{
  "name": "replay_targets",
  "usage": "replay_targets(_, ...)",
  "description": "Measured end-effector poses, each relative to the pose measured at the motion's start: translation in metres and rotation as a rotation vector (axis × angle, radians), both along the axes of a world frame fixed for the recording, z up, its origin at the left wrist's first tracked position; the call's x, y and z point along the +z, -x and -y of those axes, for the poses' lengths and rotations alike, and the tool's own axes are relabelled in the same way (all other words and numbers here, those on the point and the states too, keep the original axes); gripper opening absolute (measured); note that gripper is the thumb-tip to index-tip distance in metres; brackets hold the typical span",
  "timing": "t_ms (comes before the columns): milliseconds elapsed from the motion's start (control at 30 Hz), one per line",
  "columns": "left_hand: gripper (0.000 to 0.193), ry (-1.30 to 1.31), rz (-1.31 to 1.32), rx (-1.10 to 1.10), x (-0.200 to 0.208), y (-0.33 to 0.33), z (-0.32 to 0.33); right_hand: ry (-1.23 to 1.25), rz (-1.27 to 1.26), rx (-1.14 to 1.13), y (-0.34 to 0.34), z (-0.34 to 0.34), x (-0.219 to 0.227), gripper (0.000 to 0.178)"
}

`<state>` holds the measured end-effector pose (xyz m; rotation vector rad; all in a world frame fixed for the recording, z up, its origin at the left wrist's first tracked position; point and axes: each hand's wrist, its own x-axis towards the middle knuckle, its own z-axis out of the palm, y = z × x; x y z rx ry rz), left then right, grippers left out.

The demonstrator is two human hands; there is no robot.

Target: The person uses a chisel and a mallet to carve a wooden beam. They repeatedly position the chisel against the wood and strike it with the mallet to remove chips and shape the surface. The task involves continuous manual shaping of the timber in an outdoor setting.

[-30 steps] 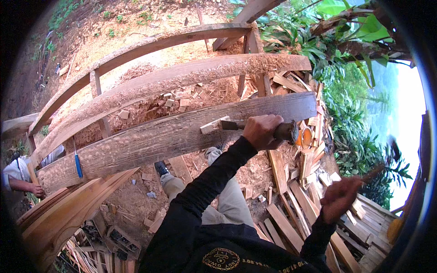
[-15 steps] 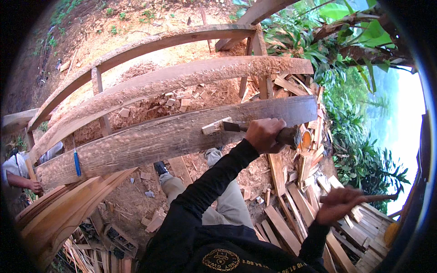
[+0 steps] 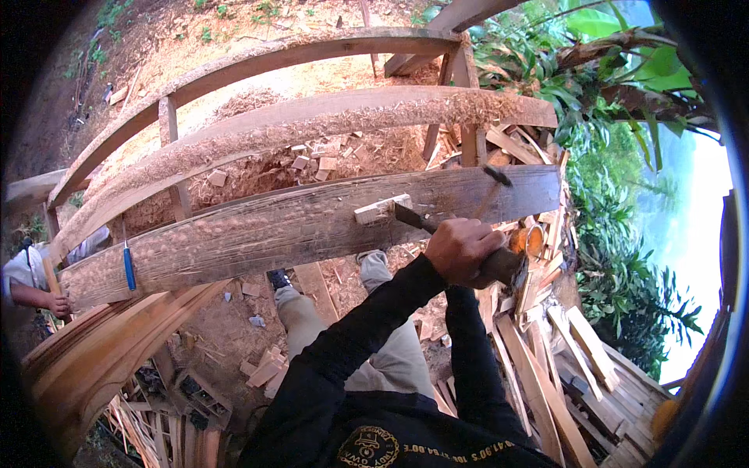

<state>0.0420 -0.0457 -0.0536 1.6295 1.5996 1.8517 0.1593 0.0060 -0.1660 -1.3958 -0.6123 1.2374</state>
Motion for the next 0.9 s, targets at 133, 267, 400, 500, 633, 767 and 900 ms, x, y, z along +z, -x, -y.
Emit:
replay_targets(133, 0.036, -0.112, 0.096, -0.007, 0.008, 0.013, 0.013, -0.209, 0.398, 0.796, 0.014, -0.01, -0.072, 0.027)
replay_targets(267, 0.038, -0.151, 0.132, 0.014, 0.006, 0.026, 0.024, -0.051, 0.533, 1.058, 0.057, -0.015, -0.04, 0.023)
replay_targets(400, 0.039, -0.171, 0.178, 0.038, 0.002, 0.021, 0.022, -0.049, 0.491, 1.052, 0.054, -0.021, -0.039, 0.023)
replay_targets(500, 0.04, -0.182, 0.172, 0.053, 0.003, 0.024, 0.026, -0.035, 0.505, 1.083, 0.059, -0.018, -0.031, 0.024)
replay_targets(633, 0.042, -0.205, 0.178, 0.039, 0.009, 0.03, 0.027, -0.106, 0.575, 1.107, 0.057, -0.022, -0.03, 0.024)
replay_targets(767, 0.046, -0.175, 0.163, 0.048, 0.007, 0.028, 0.027, -0.108, 0.591, 1.115, 0.057, -0.023, -0.031, 0.023)
replay_targets(900, 0.047, -0.197, 0.208, 0.086, 0.002, 0.03, 0.027, -0.038, 0.549, 1.101, 0.061, -0.02, -0.024, 0.022)
